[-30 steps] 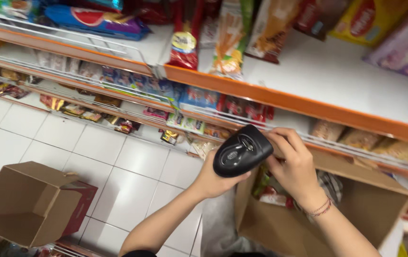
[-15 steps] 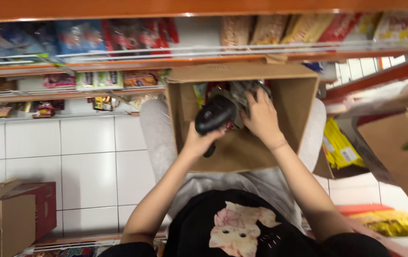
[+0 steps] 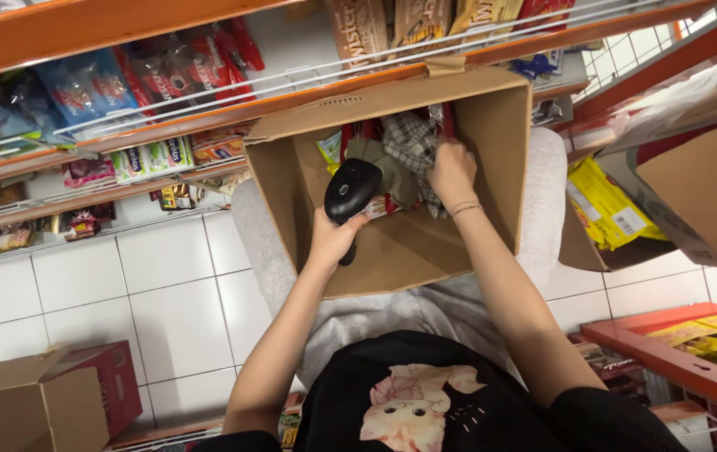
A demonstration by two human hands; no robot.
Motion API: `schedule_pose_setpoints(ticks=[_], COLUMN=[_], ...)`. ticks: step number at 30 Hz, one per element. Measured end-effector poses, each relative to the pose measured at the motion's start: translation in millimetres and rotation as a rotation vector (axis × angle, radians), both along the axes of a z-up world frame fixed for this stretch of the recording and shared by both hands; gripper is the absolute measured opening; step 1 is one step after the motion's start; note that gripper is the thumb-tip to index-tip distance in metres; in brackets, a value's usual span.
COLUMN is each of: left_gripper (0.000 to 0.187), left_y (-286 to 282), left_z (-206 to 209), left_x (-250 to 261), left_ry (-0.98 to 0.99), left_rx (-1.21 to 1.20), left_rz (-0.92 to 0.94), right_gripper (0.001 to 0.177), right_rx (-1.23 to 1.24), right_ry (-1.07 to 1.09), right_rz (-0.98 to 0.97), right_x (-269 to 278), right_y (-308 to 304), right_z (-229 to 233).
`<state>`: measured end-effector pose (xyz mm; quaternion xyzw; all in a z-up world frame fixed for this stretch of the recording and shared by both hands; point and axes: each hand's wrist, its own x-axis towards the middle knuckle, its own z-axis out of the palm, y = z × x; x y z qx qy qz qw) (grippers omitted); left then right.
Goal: The person sits on the floor in a store aisle and restocks shelves with various snack items. They take packages from a cardboard box, wipe them with a cloth, scan the barcodes with a handheld scanner, and place them on the shelf.
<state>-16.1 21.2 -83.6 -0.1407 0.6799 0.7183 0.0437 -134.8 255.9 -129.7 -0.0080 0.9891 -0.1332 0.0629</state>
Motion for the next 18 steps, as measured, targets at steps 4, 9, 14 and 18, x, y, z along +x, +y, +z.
schedule_pose_setpoints(ticks=[4,9,14,18], left_gripper=[0.01,0.009,0.011,0.008], left_y=[6.8,13.3,11.9,10.9], left_z=[-8.3,-8.2,-21.4,-28.3], left_x=[-2.1,-5.9,-2.5,-0.9], left_ry=[-0.057,-0.054,-0.058,-0.06], left_rx=[0.131,0.219,0.194,0.158], left_rz=[0.044,0.133,0.129,0.133], right_gripper=[0.043,0.059,0.033,0.031], right_rx=[0.01,-0.306,-0.786,-0.379], right_ry=[0.18,0.2,0.092,0.028], right_rz=[0.292,0.531,0.01,-0.119], right_x=[17.7,36.0,1.9,-26.4], right_y=[-13.3,-31.0,-20.8,-1.5], right_z=[33.5,62.0,24.7,-4.7])
